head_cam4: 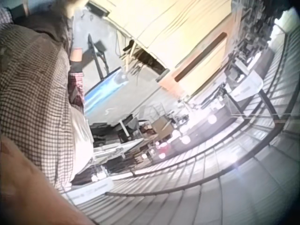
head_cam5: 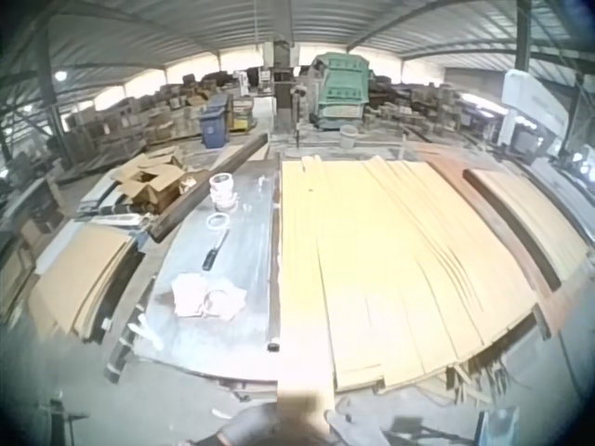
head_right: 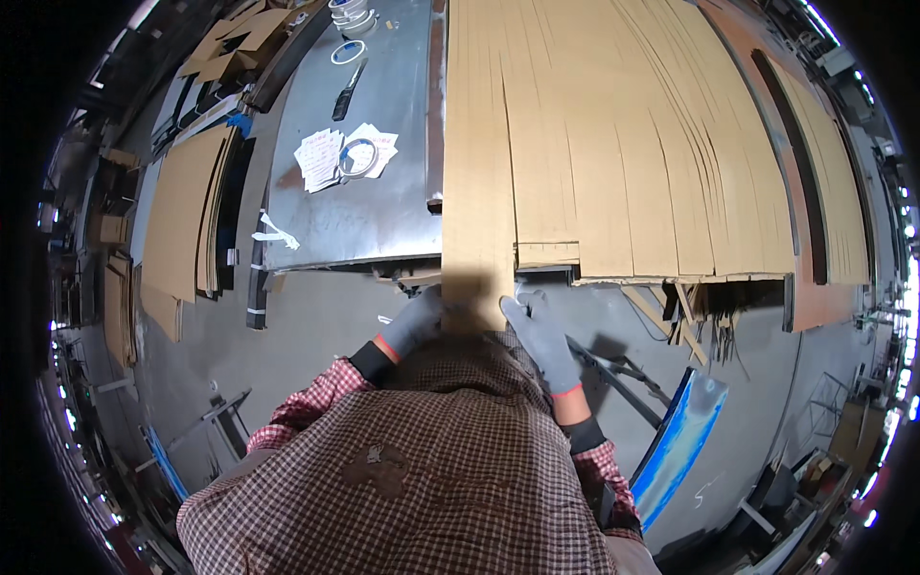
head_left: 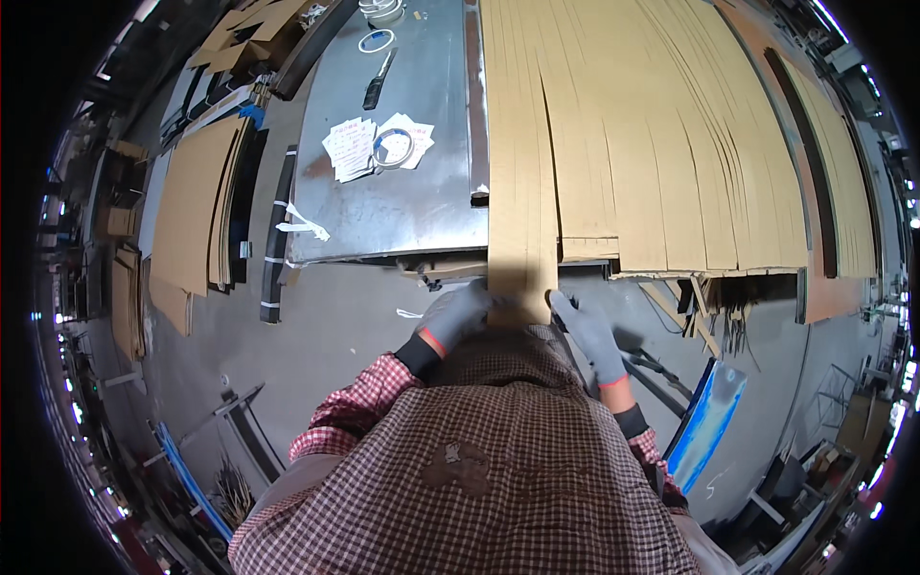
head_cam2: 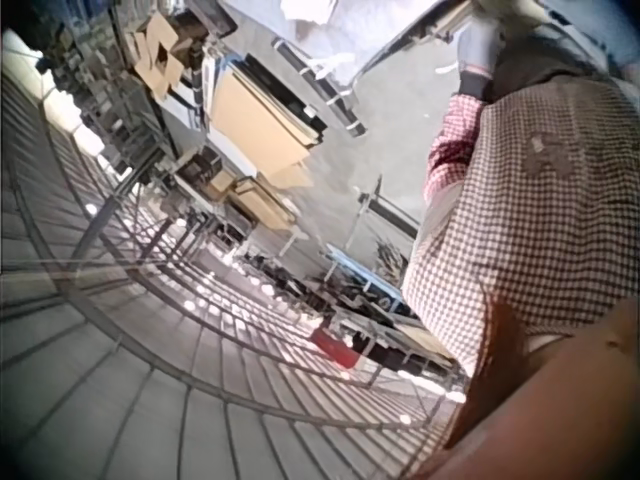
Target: Sorting and aligning narrow cardboard strips on a workbench in an industrial setting.
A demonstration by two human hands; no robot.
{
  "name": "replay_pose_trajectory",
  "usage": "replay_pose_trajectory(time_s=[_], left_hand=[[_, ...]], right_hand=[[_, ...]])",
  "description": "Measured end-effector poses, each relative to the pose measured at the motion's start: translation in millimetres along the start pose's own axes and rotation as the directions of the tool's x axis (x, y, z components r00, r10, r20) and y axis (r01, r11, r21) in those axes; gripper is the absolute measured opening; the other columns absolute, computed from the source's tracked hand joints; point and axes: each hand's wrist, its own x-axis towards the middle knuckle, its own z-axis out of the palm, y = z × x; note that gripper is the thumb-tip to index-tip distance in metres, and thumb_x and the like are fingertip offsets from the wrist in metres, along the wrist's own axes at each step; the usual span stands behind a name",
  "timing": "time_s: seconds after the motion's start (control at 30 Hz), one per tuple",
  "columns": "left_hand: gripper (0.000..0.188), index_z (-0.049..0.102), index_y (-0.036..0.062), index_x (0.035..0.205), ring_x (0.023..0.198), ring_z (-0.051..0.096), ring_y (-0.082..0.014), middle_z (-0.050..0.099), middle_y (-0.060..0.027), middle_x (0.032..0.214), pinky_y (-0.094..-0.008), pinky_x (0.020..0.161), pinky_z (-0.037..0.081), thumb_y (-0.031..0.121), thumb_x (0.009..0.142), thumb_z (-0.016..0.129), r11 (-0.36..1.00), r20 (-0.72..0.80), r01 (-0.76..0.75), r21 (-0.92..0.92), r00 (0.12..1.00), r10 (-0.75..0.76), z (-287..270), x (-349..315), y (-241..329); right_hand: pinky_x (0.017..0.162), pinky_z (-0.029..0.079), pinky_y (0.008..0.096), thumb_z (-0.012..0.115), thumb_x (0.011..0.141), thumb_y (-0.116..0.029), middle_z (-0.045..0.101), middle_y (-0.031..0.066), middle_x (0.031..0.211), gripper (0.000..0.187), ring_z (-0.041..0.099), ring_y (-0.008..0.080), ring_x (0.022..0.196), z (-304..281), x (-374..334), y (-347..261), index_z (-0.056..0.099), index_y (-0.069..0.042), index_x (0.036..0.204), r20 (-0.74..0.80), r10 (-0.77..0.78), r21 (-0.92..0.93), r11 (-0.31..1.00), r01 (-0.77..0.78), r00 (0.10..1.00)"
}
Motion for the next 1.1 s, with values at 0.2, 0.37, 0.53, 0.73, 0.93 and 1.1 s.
replay_pose_trajectory(time_s=[0.2, 0.37, 0.53, 0.73, 0.93, 1.1], left_hand=[[0.042, 0.057, -0.0048, 0.126, 0.105, 0.064, -0.0204, 0.063, -0.0122, 0.123, -0.0341, 0.094, 0.051, 0.022, 0.093, 0.062, 0.373, 0.272, 0.525, -0.765, 0.789, -0.552, -15, 24, 94], [0.048, 0.054, -0.0053, 0.128, 0.099, 0.066, -0.0206, 0.065, -0.0128, 0.116, -0.0366, 0.085, 0.056, 0.027, 0.095, 0.063, 0.173, 0.294, 0.384, -0.907, 0.870, -0.395, 24, 26, 26], [0.047, 0.055, -0.0056, 0.127, 0.098, 0.066, -0.0207, 0.065, -0.0131, 0.116, -0.0352, 0.087, 0.054, 0.028, 0.095, 0.061, 0.236, 0.321, 0.403, -0.884, 0.891, -0.321, 23, 27, 14], [0.056, 0.044, -0.0053, 0.137, 0.111, 0.062, -0.0234, 0.059, -0.0138, 0.127, -0.0364, 0.099, 0.050, 0.021, 0.092, 0.063, 0.122, 0.356, 0.424, -0.897, 0.858, -0.370, -20, 17, 35], [0.054, 0.042, -0.0061, 0.138, 0.111, 0.062, -0.0269, 0.059, -0.0150, 0.125, -0.0396, 0.097, 0.052, 0.020, 0.095, 0.059, 0.094, 0.353, 0.388, -0.917, 0.898, -0.261, 5, 25, 23], [0.050, 0.038, -0.0041, 0.142, 0.113, 0.061, -0.0304, 0.056, -0.0189, 0.130, -0.0435, 0.097, 0.051, 0.017, 0.099, 0.051, 0.045, 0.399, 0.415, -0.909, 0.895, -0.197, 15, 29, 15]], right_hand=[[0.088, 0.049, 0.0356, 0.062, 0.094, -0.036, 0.067, 0.0225, 0.110, 0.049, 0.064, 0.0273, 0.101, 18, 7, -29, 0.059, 0.006, 0.119, -0.156, 0.100, 0.124, 0.989, -0.081, 0.983], [0.088, 0.049, 0.0377, 0.058, 0.096, -0.034, 0.067, 0.0227, 0.109, 0.047, 0.064, 0.0288, 0.101, 32, -2, -25, 0.057, 0.006, 0.120, -0.249, -0.012, -0.024, 1.000, 0.006, 0.968], [0.087, 0.049, 0.0405, 0.055, 0.097, -0.031, 0.065, 0.0242, 0.109, 0.043, 0.063, 0.0351, 0.101, 39, 14, 10, 0.055, 0.006, 0.119, -0.185, 0.057, 0.198, 0.980, -0.020, 0.981], [0.085, 0.048, 0.0446, 0.050, 0.098, -0.033, 0.064, 0.0289, 0.100, 0.041, 0.062, 0.0417, 0.095, 58, 23, -28, 0.055, 0.007, 0.109, -0.201, 0.143, -0.033, 0.988, -0.153, 0.969], [0.076, 0.049, 0.0371, 0.057, 0.096, -0.030, 0.068, 0.0148, 0.092, 0.038, 0.062, 0.0245, 0.083, 47, 21, -10, 0.057, 0.005, 0.110, -0.198, 0.124, 0.238, 0.968, -0.076, 0.972], [0.063, 0.050, 0.0316, 0.062, 0.093, -0.030, 0.068, 0.0110, 0.087, 0.038, 0.062, 0.0136, 0.072, 48, 17, -1, 0.060, 0.006, 0.105, -0.281, 0.055, 0.151, 0.988, -0.013, 0.958]])
